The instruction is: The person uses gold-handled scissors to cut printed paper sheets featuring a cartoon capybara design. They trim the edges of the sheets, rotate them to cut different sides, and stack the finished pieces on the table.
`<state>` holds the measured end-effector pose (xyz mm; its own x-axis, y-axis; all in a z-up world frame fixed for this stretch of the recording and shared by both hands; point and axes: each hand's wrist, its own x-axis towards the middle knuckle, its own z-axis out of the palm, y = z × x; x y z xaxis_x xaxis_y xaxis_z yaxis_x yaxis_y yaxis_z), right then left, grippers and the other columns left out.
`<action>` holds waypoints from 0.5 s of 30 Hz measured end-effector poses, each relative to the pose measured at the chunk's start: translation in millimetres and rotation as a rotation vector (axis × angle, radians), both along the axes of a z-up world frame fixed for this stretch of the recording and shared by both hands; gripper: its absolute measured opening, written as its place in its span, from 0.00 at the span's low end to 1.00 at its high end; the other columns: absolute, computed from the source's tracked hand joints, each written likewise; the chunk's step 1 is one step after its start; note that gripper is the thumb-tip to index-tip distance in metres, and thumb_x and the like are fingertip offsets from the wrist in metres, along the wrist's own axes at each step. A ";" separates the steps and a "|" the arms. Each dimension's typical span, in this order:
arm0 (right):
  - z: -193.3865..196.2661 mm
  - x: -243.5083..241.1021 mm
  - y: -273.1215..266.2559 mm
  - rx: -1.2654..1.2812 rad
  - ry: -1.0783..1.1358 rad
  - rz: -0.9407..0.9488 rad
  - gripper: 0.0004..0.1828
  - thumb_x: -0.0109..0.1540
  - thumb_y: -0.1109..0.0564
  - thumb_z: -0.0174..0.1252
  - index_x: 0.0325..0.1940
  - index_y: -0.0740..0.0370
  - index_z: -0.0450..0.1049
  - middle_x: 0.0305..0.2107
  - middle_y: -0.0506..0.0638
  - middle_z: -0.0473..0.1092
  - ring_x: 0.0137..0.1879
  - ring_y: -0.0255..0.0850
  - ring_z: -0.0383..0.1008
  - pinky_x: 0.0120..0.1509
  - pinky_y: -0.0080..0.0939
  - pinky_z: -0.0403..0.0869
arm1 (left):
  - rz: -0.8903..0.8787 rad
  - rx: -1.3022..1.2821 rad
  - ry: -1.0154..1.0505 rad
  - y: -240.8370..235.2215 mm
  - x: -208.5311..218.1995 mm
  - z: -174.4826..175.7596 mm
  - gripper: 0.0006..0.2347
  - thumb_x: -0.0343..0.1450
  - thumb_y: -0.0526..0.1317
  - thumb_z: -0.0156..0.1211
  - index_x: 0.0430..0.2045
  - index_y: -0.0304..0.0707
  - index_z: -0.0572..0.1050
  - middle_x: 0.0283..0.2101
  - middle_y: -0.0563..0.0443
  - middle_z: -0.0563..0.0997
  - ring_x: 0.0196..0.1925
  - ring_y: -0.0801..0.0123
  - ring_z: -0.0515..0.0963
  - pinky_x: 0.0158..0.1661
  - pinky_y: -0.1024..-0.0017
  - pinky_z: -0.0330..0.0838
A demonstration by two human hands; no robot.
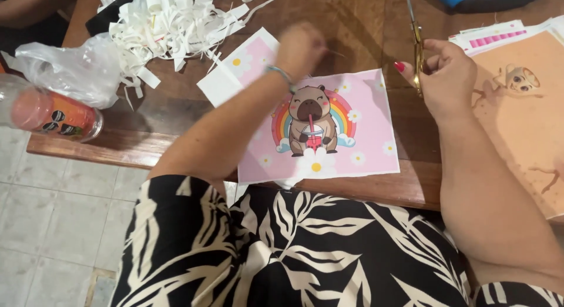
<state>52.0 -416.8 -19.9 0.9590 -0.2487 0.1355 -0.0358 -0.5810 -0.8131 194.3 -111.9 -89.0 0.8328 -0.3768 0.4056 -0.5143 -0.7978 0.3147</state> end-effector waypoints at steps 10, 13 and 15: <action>-36.6 16.2 -14.6 0.024 -0.121 0.053 0.28 0.63 0.54 0.82 0.62 0.57 0.76 0.27 0.36 0.61 0.34 0.25 0.61 0.35 0.27 0.65 | 0.380 0.124 -0.296 251.9 32.4 24.7 0.13 0.67 0.46 0.69 0.15 0.42 0.76 0.19 0.51 0.77 0.20 0.60 0.75 0.22 0.56 0.65; -26.8 11.2 -10.3 0.019 -0.026 0.046 0.29 0.63 0.54 0.81 0.64 0.57 0.75 0.28 0.38 0.65 0.31 0.27 0.65 0.30 0.30 0.68 | 0.413 0.107 -0.330 256.0 -4.5 48.4 0.10 0.70 0.43 0.70 0.20 0.40 0.77 0.23 0.51 0.80 0.24 0.59 0.77 0.25 0.57 0.68; -36.3 16.7 -16.6 0.002 -0.065 0.073 0.29 0.64 0.55 0.82 0.64 0.60 0.76 0.29 0.38 0.65 0.33 0.26 0.64 0.31 0.28 0.67 | 0.426 0.098 -0.354 248.0 -36.3 65.3 0.09 0.71 0.41 0.70 0.22 0.40 0.78 0.25 0.50 0.82 0.25 0.58 0.78 0.27 0.58 0.70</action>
<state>68.7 -433.4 -56.2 0.9639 -0.1787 0.1973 0.0594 -0.5782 -0.8137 158.0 136.1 -23.8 0.7392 -0.0873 0.6678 -0.2011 -0.9749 0.0951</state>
